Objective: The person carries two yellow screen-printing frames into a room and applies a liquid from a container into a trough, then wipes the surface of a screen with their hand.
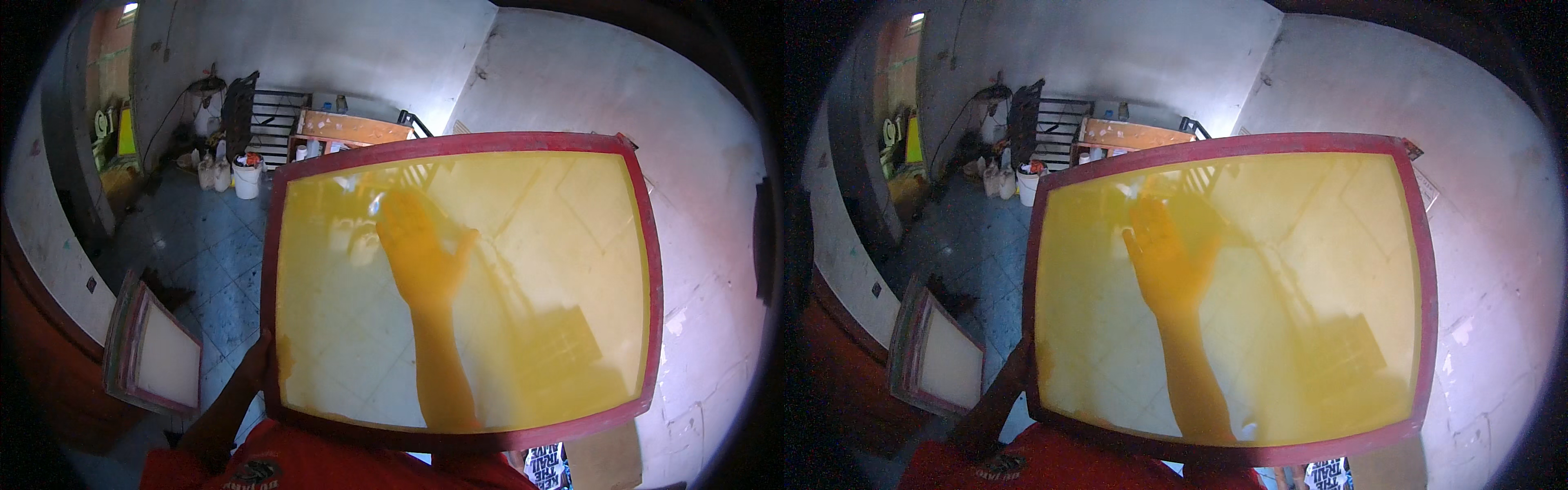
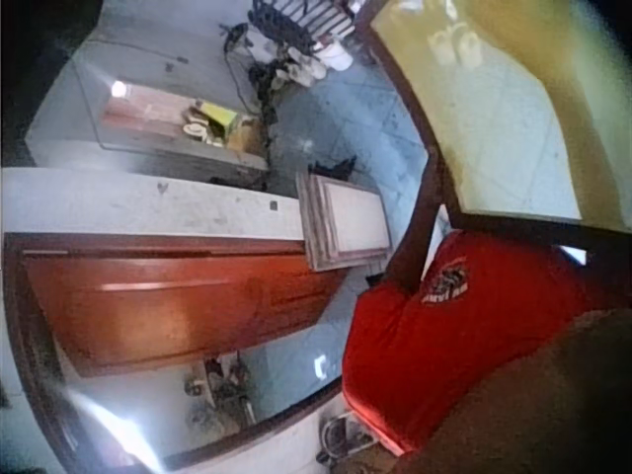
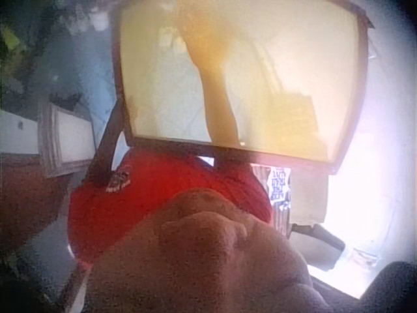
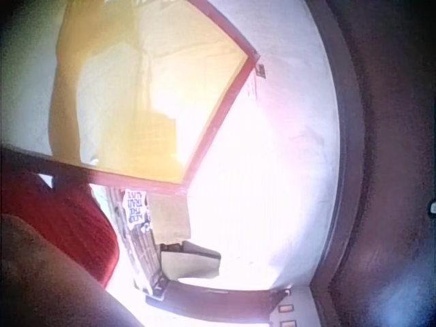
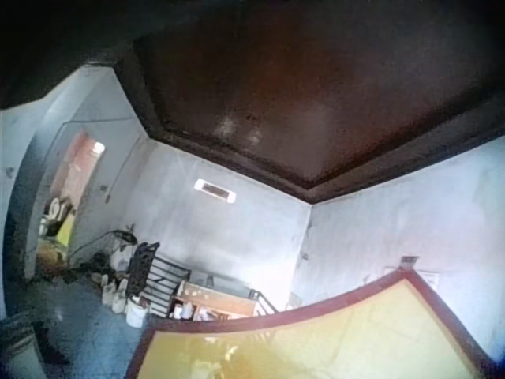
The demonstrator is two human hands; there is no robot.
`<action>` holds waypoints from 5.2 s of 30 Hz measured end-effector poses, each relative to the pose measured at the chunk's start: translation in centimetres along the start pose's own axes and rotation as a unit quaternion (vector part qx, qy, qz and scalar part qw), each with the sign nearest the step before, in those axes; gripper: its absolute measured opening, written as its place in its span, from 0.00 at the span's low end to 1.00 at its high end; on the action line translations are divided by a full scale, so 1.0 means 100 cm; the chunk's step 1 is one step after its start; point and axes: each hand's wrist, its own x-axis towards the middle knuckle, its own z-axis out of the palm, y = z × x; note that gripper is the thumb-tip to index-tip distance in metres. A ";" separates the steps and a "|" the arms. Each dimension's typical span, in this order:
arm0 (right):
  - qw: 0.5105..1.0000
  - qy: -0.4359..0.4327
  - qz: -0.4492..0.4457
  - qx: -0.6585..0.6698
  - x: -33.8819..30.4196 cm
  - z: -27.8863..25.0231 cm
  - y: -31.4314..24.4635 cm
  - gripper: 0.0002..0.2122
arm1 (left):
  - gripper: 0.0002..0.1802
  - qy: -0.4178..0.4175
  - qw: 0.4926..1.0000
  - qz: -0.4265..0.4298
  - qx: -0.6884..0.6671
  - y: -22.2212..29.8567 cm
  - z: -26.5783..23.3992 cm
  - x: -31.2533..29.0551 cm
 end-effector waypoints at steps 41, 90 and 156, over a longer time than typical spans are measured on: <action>0.978 -0.093 -0.180 -0.044 0.023 0.042 -0.085 0.45 | 0.34 -0.014 0.999 0.027 0.026 0.024 -0.015 -0.005; 0.892 -0.049 -0.141 -0.426 -0.055 0.003 0.021 0.39 | 0.36 -0.003 0.986 0.139 -0.091 0.034 0.102 0.008; 0.660 0.512 0.364 -0.411 -0.577 -0.453 0.005 0.04 | 0.29 0.357 0.704 0.165 0.591 0.009 -0.145 -0.022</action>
